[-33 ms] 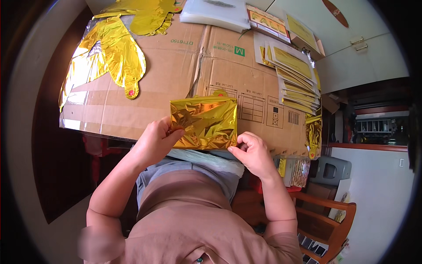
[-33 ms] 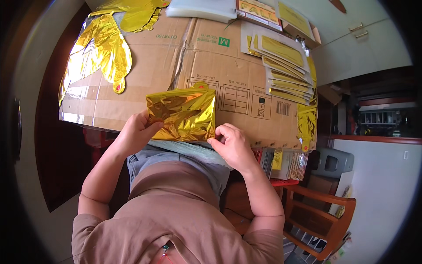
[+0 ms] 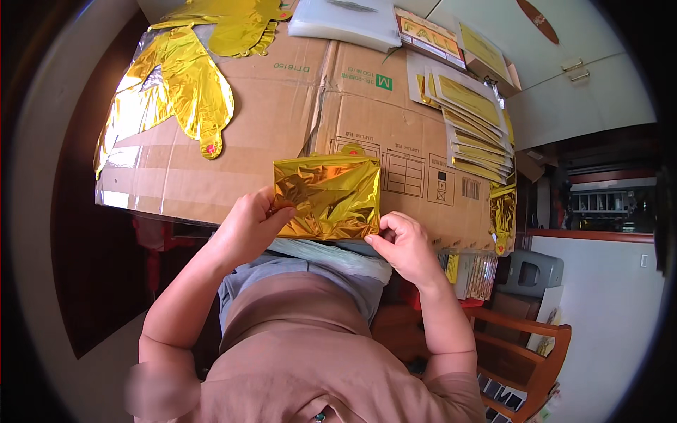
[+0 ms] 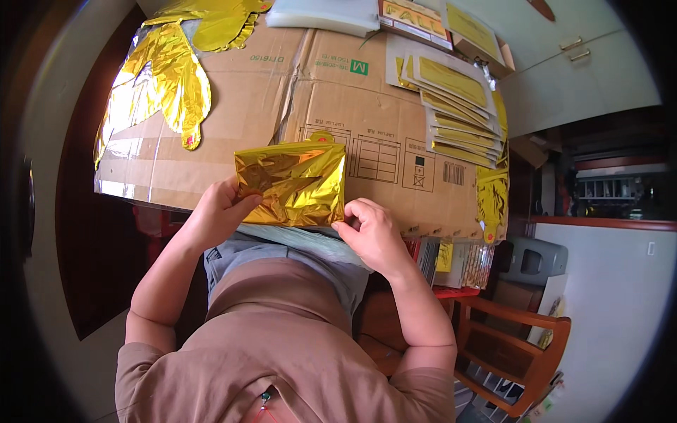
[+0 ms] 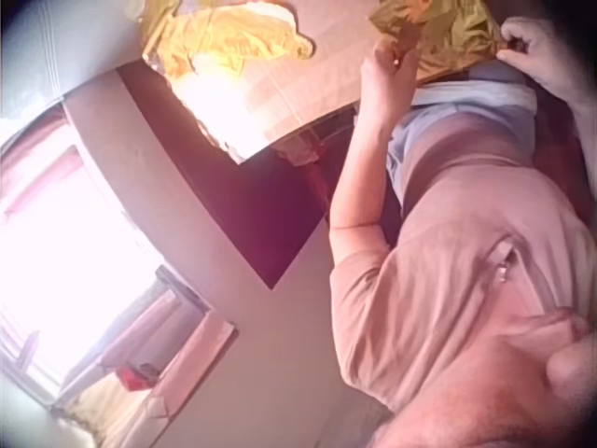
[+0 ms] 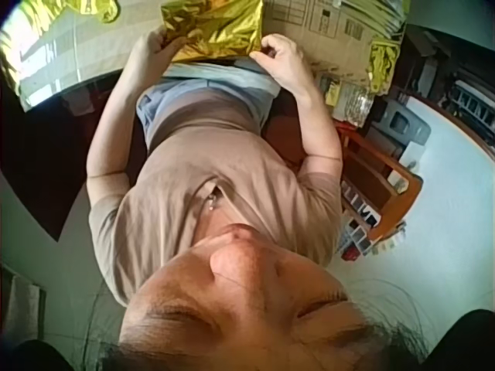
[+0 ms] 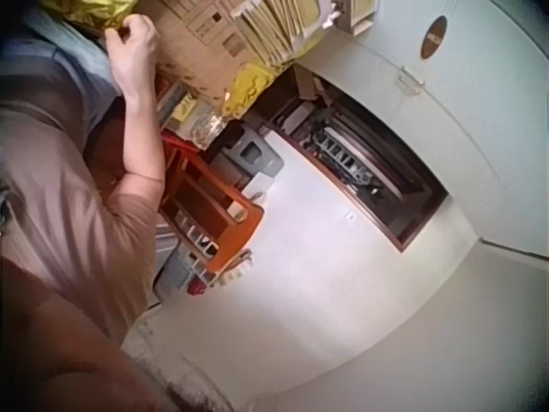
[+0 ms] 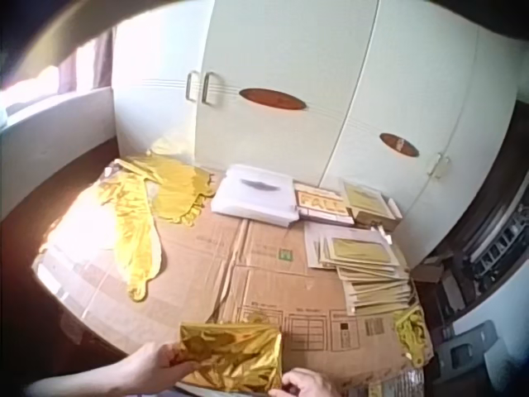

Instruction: Folding gold foil sheets into rectangular shapes on a workspace.

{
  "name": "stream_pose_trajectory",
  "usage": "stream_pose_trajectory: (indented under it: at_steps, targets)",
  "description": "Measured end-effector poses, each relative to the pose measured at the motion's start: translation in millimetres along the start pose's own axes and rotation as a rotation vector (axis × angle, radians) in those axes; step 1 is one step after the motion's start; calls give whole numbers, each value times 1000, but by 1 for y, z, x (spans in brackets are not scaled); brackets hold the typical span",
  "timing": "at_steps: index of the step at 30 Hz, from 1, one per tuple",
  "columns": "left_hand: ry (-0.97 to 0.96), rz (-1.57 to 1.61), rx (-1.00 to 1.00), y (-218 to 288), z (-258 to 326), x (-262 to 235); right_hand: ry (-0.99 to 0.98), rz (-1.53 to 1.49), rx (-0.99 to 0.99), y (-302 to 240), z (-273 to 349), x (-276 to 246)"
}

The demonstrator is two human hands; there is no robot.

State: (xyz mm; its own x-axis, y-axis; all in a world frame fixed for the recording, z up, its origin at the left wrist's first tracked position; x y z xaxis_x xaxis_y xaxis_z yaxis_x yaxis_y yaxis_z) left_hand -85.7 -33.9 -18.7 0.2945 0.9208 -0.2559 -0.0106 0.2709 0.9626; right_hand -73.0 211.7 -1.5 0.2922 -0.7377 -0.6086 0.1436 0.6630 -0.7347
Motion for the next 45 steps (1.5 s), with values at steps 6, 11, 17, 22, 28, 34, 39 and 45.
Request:
stream_pose_trajectory:
  at_steps: [6,11,17,22,28,34,39,45]
  targets:
    - [-2,-15,-84,10,3,-5,-53,-119,-56,-1,1,2]
    - [-30,-433,164,49,12,-21,-166,-261,143,27,-4,10]
    - [-32,-324,-131,21,34,-20,-256,-628,232,27,-4,19]
    - [-1,-267,-134,13,38,-13,-173,-569,305,24,5,16]
    - [22,-244,-102,12,35,-8,-93,-565,297,30,7,17]
    - [46,-249,-65,14,32,-8,42,-587,253,37,9,15]
    - [57,-322,-46,14,27,-5,114,-553,247,39,15,13]
    - [100,-362,40,19,28,-1,158,-586,250,43,16,10]
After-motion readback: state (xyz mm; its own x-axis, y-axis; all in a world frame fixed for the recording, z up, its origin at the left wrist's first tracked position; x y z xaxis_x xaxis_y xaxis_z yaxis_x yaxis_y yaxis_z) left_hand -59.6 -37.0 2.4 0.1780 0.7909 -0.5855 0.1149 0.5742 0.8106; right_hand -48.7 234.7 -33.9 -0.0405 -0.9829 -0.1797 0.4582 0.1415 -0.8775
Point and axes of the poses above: each hand's wrist, its own z-axis away from the middle knuckle, its own x-axis out of the palm, y = z × x, the point moved 10 cm from there along -z, towards the middle knuckle, and after that the axes turned 11 degrees about x, right-handed, at the moved point
